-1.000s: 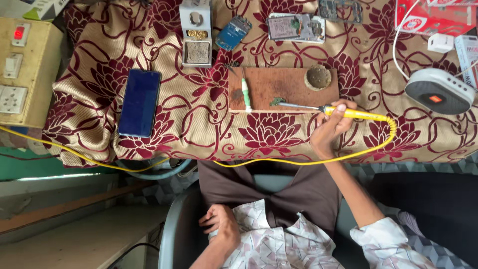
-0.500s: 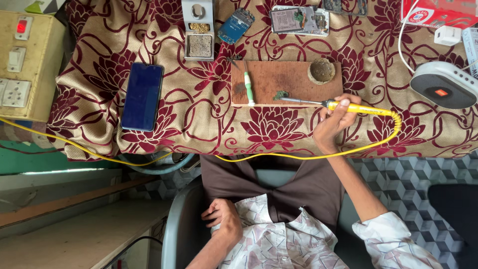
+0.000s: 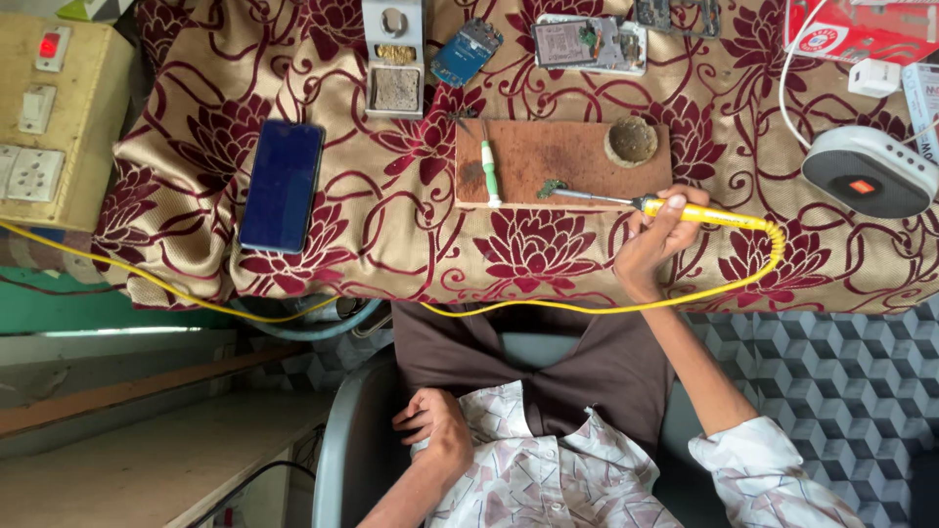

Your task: The person uses a soldering iron and a small green-handled tool to work on a small electronic component on a wooden board. They repeatedly apply heat and adjust the component while handling soldering materials on the table.

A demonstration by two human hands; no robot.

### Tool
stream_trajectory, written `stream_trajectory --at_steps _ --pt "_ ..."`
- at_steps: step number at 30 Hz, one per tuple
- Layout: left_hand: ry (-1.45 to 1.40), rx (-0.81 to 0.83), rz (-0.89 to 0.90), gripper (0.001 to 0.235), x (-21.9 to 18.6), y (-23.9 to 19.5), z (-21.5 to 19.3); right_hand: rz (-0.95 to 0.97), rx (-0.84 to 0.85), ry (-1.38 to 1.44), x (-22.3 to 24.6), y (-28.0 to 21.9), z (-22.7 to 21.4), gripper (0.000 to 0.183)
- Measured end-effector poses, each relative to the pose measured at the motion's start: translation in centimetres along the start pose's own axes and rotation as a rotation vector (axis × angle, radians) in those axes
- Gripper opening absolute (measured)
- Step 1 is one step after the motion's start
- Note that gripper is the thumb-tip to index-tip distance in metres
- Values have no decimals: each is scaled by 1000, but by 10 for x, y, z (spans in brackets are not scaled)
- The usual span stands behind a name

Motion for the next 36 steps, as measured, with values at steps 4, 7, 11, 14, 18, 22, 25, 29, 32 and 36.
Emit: stream_trajectory --at_steps 4,7,11,14,18,22,25,29,32,36 --pt "-49 81 -17 23 9 -10 2 7 12 8 -2 0 -1 21" --pt "-21 12 -18 22 6 -19 3 7 -25 -7 -5 0 -2 20" --pt "3 -4 -25 22 3 -20 5 2 -20 8 -5 -2 -1 19" --pt "-33 6 -31 22 2 -7 0 -3 3 3 -3 -1 -3 20" --pt "-57 98 -80 24 -2 12 -2 8 -1 14 -3 0 -2 21" --pt "-20 13 -20 23 -9 9 -2 -14 -8 -29 -1 -2 -3 20" --pt "-34 39 -35 23 3 -4 1 11 10 -9 -2 0 -2 19" --pt "-18 4 -38 20 4 -23 4 6 -7 6 -3 -1 -2 18" --pt "0 5 -35 20 3 -30 7 3 -18 -17 -4 -2 -3 19" --pt "7 -9 -20 22 6 -25 5 -19 -12 -118 -2 1 -2 22"
Point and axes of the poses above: each hand's wrist, its own y-axis towards the middle knuckle, its own z-axis out of the palm, x = y × z, the point moved 1 cm from there along y, towards the middle knuckle, and after that the axes turned 9 degrees about y, right-handed, at the moved point
